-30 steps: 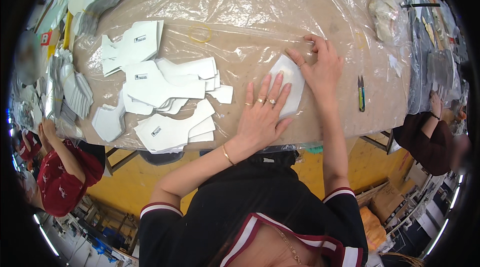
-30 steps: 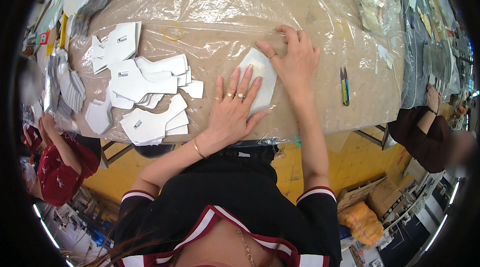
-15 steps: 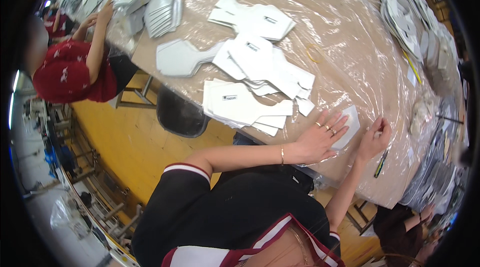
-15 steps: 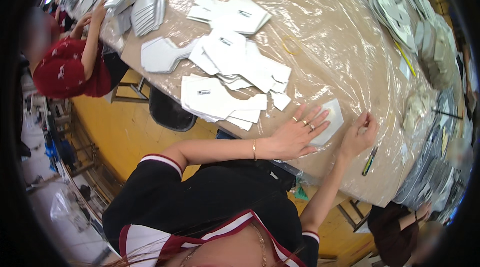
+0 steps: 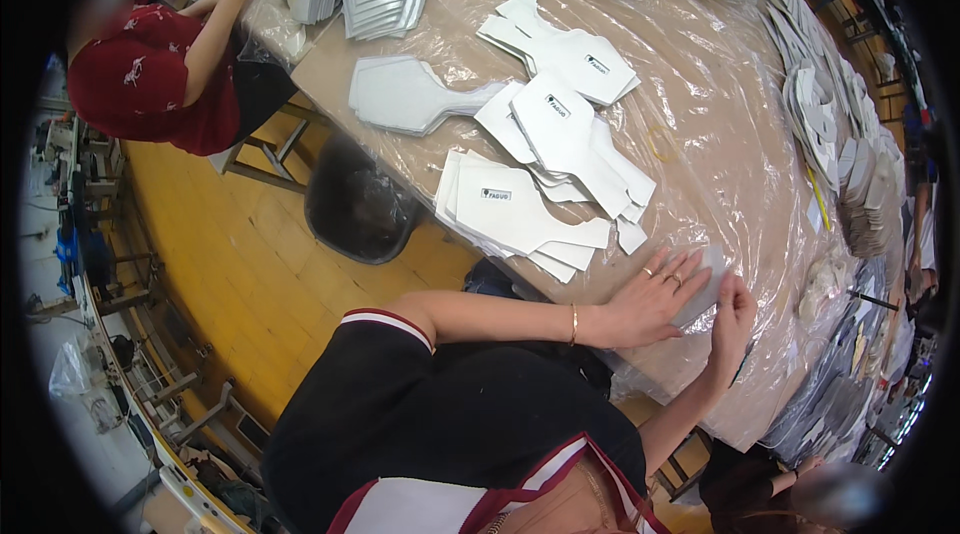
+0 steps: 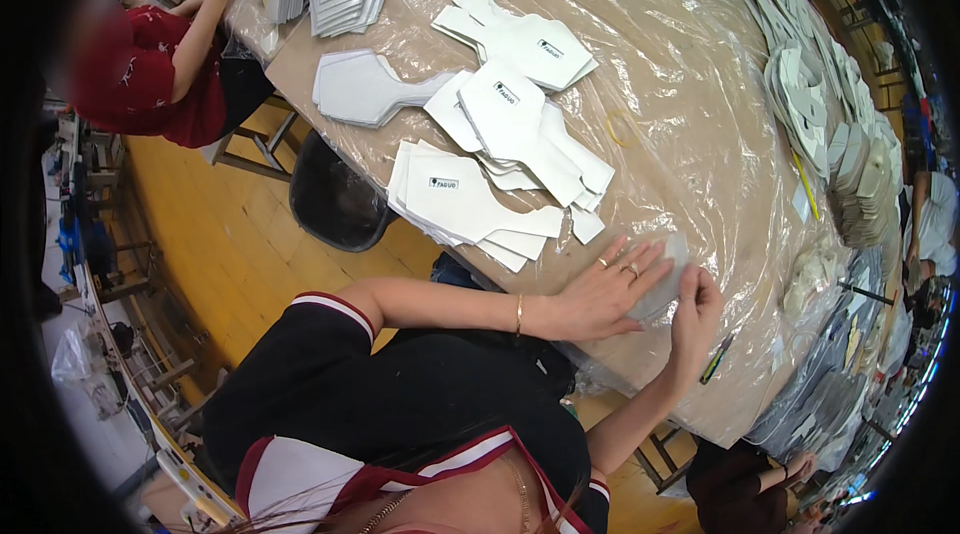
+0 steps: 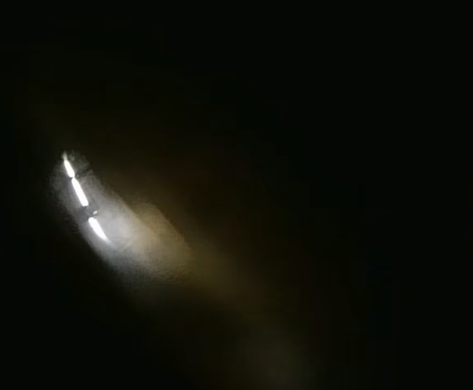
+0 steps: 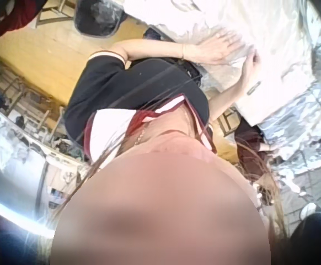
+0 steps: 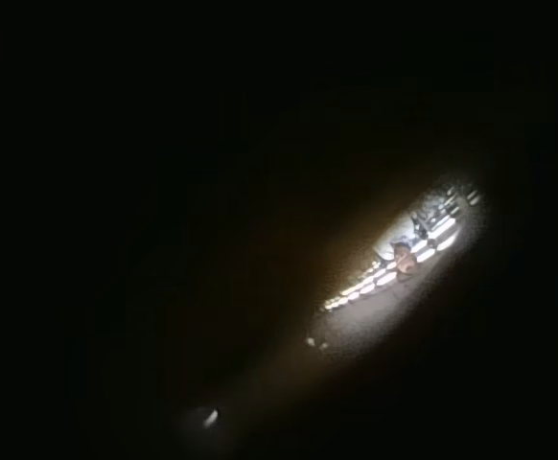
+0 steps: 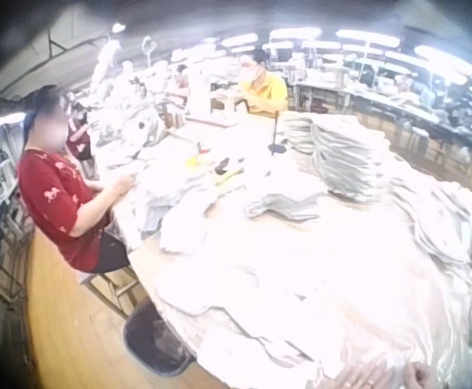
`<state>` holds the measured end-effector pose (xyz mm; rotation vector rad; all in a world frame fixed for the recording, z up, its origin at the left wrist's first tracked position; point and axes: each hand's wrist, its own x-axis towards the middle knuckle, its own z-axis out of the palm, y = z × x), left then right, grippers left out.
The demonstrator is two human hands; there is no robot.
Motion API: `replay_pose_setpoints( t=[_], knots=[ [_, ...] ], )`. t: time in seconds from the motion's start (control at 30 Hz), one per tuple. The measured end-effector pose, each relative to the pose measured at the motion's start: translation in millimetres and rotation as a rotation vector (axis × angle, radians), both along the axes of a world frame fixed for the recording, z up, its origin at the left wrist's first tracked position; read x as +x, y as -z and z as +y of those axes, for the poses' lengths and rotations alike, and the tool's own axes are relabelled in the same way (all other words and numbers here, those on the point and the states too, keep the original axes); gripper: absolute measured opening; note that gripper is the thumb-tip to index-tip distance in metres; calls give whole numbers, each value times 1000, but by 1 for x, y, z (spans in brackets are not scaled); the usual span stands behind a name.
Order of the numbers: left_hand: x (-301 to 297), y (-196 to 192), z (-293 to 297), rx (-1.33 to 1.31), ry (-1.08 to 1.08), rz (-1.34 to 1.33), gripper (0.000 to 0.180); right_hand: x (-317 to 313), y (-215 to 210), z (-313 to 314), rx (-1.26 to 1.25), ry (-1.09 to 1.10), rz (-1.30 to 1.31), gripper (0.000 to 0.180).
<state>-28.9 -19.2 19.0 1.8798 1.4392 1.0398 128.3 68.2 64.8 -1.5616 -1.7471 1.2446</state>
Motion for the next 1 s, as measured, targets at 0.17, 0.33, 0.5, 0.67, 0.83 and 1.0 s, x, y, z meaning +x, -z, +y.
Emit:
replay_pose_setpoints(
  t=[0.17, 0.33, 0.5, 0.67, 0.83, 1.0],
  knots=[
    [-26, -46, -1, -43, -214, -893, 77, -46, -48, -12, 176, -337, 233, 34],
    [-94, -55, -2, -337, -344, -1450, 52, -104, -42, -22, 265, -142, 61, 39],
    [-122, -48, -15, -219, -348, -1815, 42, -131, -28, -48, -237, -230, 289, 37],
    [-126, -48, -28, -234, -356, -1755, 36, -143, -29, -52, -192, -254, 260, 27],
    [-136, -58, -31, -230, -374, -1539, 35, -133, -47, -54, -114, -290, 182, 15],
    [-144, -71, -31, -338, -369, -1483, 38, -123, -67, -50, 9, -357, 93, 17]
  ],
)
